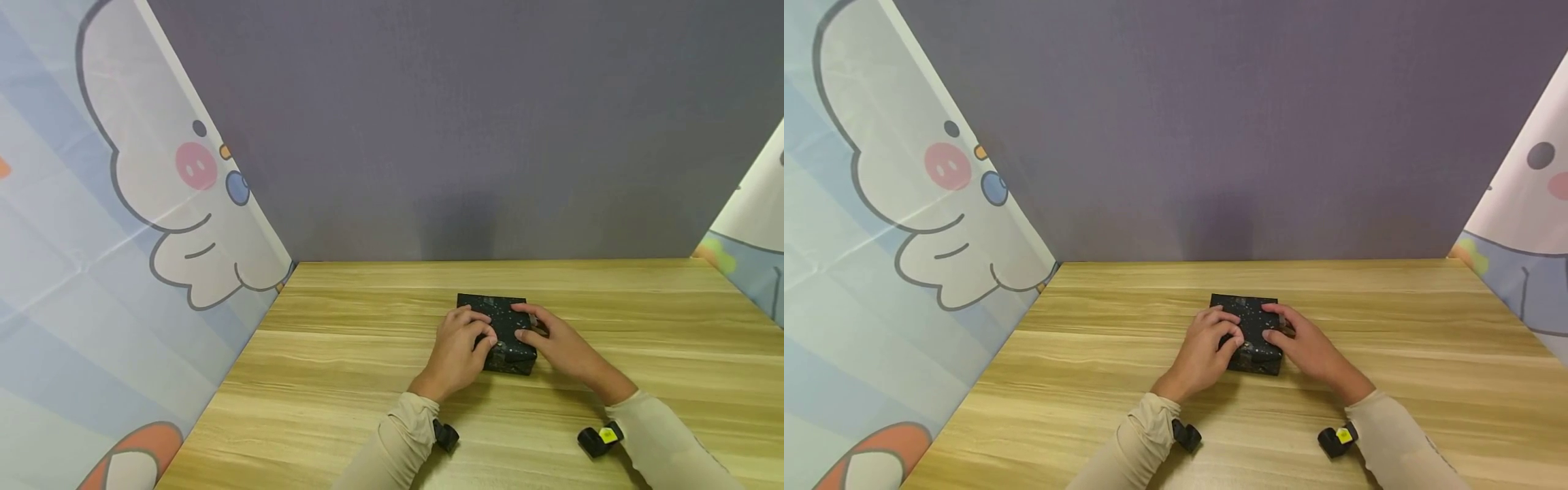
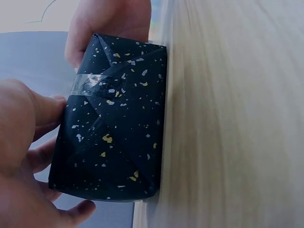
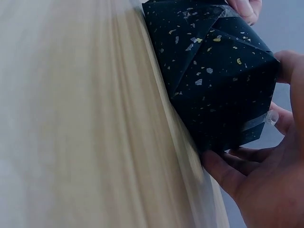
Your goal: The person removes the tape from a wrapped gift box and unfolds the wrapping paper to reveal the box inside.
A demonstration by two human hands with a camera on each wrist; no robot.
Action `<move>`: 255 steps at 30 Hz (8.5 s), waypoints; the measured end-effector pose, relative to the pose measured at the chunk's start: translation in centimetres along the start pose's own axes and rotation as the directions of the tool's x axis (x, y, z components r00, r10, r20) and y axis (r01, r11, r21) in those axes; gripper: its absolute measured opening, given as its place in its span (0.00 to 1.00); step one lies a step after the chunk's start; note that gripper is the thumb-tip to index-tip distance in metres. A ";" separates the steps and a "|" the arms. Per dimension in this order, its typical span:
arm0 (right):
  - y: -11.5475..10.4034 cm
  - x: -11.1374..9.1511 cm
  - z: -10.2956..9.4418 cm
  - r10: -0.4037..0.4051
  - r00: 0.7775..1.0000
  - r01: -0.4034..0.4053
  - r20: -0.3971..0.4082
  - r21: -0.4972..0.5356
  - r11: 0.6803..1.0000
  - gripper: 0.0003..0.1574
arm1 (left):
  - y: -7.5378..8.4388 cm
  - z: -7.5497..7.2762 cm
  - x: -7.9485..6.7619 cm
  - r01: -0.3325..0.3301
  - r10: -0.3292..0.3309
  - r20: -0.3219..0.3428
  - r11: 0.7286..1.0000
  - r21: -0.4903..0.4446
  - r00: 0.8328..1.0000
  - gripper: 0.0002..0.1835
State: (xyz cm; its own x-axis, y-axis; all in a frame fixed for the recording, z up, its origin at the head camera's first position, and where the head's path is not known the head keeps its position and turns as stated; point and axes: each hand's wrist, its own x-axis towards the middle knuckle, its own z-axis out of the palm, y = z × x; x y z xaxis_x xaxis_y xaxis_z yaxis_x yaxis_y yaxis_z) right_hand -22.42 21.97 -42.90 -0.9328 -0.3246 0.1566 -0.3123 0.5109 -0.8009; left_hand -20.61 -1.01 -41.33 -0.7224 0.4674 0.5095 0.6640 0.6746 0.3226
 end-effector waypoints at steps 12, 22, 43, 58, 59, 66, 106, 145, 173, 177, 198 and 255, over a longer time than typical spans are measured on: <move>0.4 -0.2 0.2 -0.030 1.000 0.030 0.011 -0.016 0.999 0.36 | 0.1 -0.1 0.2 -0.124 0.120 0.050 0.987 0.100 0.992 0.08; 0.3 -0.1 0.2 -0.015 1.000 0.015 0.008 -0.012 1.000 0.36 | -0.3 -0.2 -0.2 -0.080 0.076 0.092 0.996 0.042 0.993 0.09; 0.3 -0.2 0.0 -0.018 1.000 0.018 0.002 -0.020 1.000 0.36 | -0.2 -1.4 -0.2 -0.020 0.030 0.281 0.999 -0.037 0.959 0.12; 0.3 -0.3 -0.1 -0.030 0.999 0.030 0.014 -0.007 1.000 0.36 | -0.8 -2.1 -0.2 -0.049 0.078 0.342 0.995 -0.091 0.936 0.13; 0.3 -0.3 -0.1 -0.031 0.999 0.031 0.013 -0.008 0.999 0.36 | -0.9 -2.1 -0.2 -0.050 0.083 0.342 0.993 -0.105 0.936 0.13; 0.5 -0.3 -0.2 -0.030 0.999 0.030 0.016 -0.009 1.000 0.37 | -1.5 -2.2 -0.3 -0.035 0.111 0.352 0.976 -0.214 0.930 0.12; 0.5 -0.2 -0.4 -0.035 0.999 0.035 0.009 -0.004 0.999 0.35 | 0.2 -2.7 -0.2 -0.070 0.017 0.313 0.985 0.160 0.949 0.18; -1.2 -0.8 0.4 -0.138 0.985 0.113 -0.104 -0.219 0.969 0.25 | -1.0 -2.5 -0.3 0.047 -0.081 0.083 0.938 0.345 0.993 0.19; -0.7 -0.7 0.0 -0.197 0.955 0.130 -0.221 -0.286 0.949 0.13 | -1.8 -2.3 -0.7 0.084 -0.144 0.141 0.929 0.360 0.979 0.35; -0.6 -0.7 0.0 -0.210 0.952 0.145 -0.221 -0.276 0.950 0.12 | -2.0 -2.2 -0.7 0.061 -0.121 0.153 0.937 0.344 0.981 0.37; -1.4 -0.7 0.0 -0.151 0.983 0.111 -0.107 -0.311 0.944 0.28 | -2.7 -2.1 -1.1 0.023 -0.056 0.204 0.987 0.160 0.977 0.33; -2.7 -0.6 0.3 -0.089 0.949 -0.040 -0.303 -0.396 0.917 0.21 | -2.2 -1.6 -1.2 0.039 -0.061 0.210 0.994 0.106 0.976 0.35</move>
State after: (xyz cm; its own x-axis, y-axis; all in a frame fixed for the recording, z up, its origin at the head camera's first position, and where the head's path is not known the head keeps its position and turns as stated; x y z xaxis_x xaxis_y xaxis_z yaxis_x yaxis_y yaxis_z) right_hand -20.96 20.56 -41.00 -0.9116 -0.1120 0.3955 -0.3201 0.7970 -0.5122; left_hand -20.83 -3.98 -41.36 -0.7857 0.5352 0.3103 0.6112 0.7489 0.2560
